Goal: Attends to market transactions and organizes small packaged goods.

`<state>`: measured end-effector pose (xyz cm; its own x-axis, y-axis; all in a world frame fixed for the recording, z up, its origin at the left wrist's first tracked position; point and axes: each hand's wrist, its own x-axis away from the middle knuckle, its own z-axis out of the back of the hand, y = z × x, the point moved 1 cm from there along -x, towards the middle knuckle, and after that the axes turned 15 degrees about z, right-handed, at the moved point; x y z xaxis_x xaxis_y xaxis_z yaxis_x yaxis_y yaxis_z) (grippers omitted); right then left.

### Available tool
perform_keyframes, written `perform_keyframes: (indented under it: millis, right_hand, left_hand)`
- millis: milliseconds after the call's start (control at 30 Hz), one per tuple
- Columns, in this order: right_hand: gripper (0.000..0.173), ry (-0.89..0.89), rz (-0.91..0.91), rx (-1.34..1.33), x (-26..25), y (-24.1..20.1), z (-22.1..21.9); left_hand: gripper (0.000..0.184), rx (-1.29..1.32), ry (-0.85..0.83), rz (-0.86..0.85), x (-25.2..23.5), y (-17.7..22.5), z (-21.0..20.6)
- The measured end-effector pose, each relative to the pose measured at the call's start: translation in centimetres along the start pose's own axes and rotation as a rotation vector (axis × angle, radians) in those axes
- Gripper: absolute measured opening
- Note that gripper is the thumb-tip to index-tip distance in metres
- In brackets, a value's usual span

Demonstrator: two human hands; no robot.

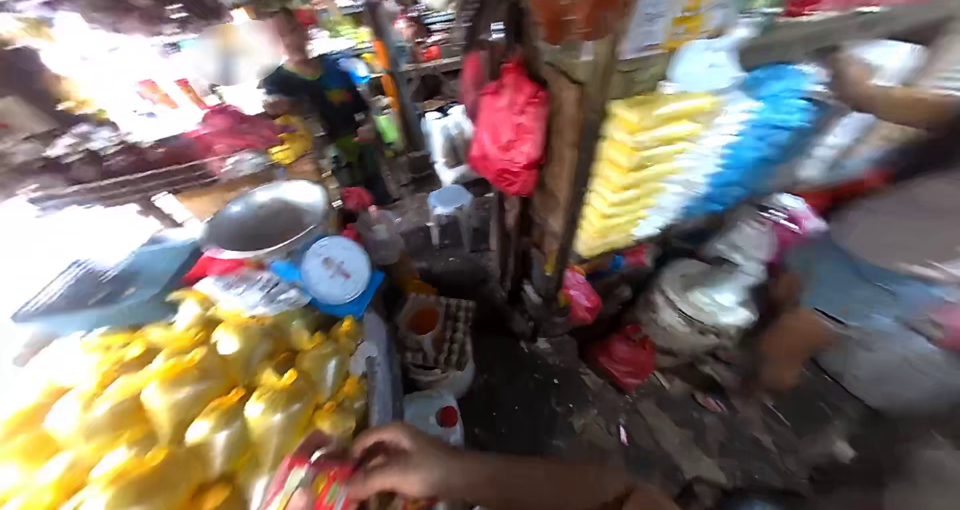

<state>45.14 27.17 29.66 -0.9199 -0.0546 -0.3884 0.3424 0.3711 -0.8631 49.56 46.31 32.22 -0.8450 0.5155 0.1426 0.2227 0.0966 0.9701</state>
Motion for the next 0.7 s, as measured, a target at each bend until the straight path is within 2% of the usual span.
perform_keyframes:
  millis: [100,133,200,333,433,500,600,633,700]
  right_hand:
    - [0.028,0.060,-0.034,-0.087,-0.3,-0.1,-0.5]
    - [0.030,0.074,-0.065,-0.091,-0.6,0.0,-0.8]
    - [0.031,0.077,-0.162,-0.049,-1.2,0.5,-1.6]
    - [0.030,-0.076,-0.274,-0.045,-2.2,2.2,-3.2]
    - [0.031,-0.269,-0.341,-0.124,-2.9,3.4,-3.9]
    - [0.045,-0.384,-0.405,-0.164,-3.8,3.8,-4.2]
    - [0.075,-0.468,-0.487,-0.211,-5.2,4.7,-4.5]
    - [0.081,-0.466,-0.513,-0.227,-5.7,5.0,-4.6]
    - [0.081,-0.450,-0.544,-0.242,-6.6,5.4,-5.0]
  left_hand:
    - [0.064,-0.029,0.278,0.004,1.1,0.8,-0.8]
    - [0.062,-0.034,0.323,-0.002,1.1,1.1,-0.7]
    - [0.050,-0.070,0.361,0.001,1.7,1.8,0.2]
    - [0.031,-0.164,0.399,-0.043,4.3,1.5,3.2]
    - [0.023,-0.154,0.590,-0.120,7.8,1.7,5.7]
    - [0.024,-0.057,0.808,-0.168,11.0,2.2,7.3]
    - [0.035,0.241,1.109,-0.271,16.0,2.5,9.0]
    - [0.038,0.383,1.129,-0.339,17.6,2.1,9.4]
    - [0.036,0.675,1.086,-0.488,20.1,1.2,9.6]
